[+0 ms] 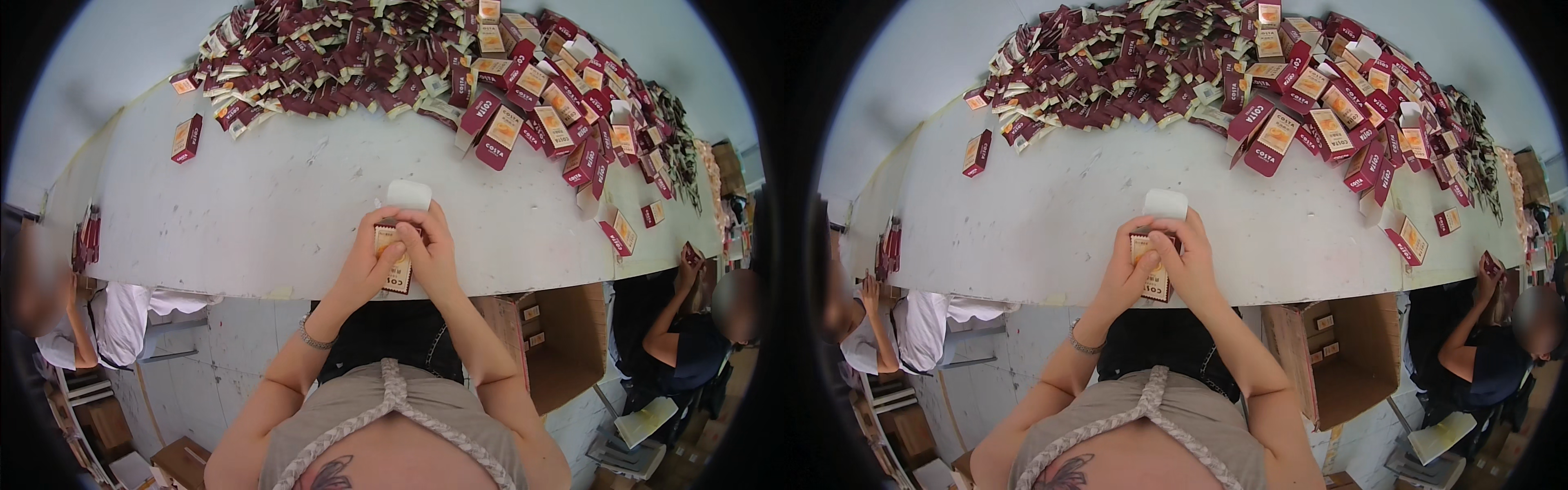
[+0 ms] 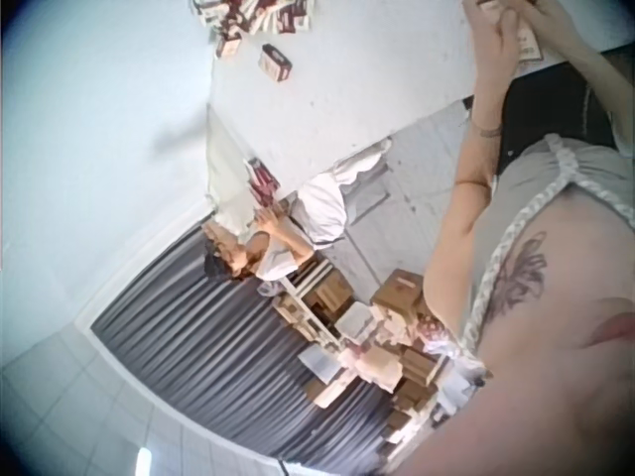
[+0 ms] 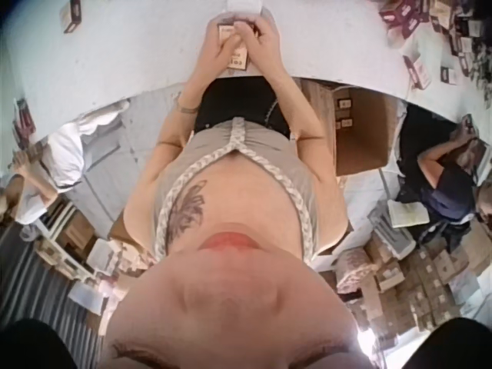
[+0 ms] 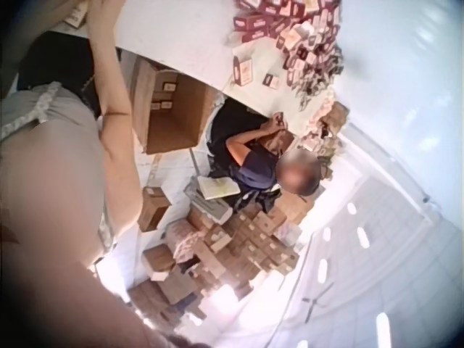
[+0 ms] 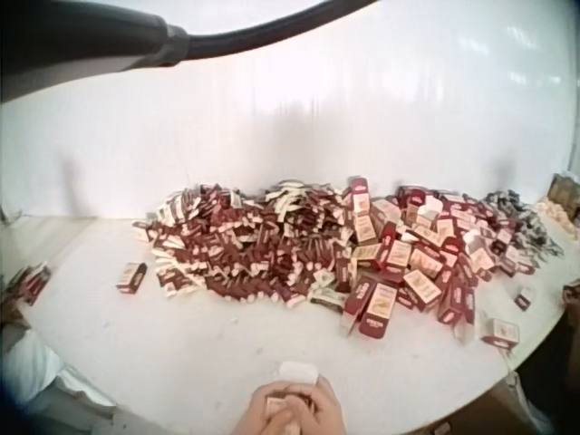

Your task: The person repeatedly picks up small rectangular boxes from a large pile on a table, opens them, and places them into a larger cardboard box. The process is continuous and repetitive, with the person handling the boxes one at a time.

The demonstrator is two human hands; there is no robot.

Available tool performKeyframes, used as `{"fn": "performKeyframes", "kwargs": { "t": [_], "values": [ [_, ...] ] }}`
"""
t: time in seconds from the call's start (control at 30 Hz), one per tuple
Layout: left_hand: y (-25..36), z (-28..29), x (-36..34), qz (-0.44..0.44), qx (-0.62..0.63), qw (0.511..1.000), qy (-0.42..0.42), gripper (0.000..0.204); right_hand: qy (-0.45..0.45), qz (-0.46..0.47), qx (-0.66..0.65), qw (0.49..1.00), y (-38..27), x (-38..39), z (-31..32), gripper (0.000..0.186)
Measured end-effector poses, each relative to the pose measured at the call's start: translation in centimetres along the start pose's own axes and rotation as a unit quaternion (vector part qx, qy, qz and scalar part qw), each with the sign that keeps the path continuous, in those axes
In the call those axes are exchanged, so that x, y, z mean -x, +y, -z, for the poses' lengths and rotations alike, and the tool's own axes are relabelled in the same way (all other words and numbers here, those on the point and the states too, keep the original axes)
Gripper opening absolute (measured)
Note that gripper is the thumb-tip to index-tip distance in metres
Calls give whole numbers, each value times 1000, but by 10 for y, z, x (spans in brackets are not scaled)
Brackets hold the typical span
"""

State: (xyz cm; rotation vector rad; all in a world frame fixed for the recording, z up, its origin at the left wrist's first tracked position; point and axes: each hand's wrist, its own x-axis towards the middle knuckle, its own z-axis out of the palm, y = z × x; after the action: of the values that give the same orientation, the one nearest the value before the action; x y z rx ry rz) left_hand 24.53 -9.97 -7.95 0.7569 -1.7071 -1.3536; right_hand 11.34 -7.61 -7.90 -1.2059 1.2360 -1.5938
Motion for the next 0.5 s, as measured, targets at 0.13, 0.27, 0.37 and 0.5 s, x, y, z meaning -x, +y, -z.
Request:
{"fn": "performKeyframes", "kwargs": {
  "t": [0.13, 0.27, 0.37, 0.5],
  "values": [
    [6, 2, -7, 85, 5, 996, -16, 36, 81, -48, -136, 986, -5, -3, -3, 13],
    [8, -2, -7, 7, -131, 991, 10, 44, -12, -151, -155, 976, -20, -19, 17, 15],
    [2, -1, -5, -31, -128, 991, 37, 54, -61, -163, -128, 976, -27, -25, 22, 18],
    [2, 5, -4, -34, -105, 993, 40, 54, -92, -147, -67, 983, -28, -24, 23, 21]
  ]
}}
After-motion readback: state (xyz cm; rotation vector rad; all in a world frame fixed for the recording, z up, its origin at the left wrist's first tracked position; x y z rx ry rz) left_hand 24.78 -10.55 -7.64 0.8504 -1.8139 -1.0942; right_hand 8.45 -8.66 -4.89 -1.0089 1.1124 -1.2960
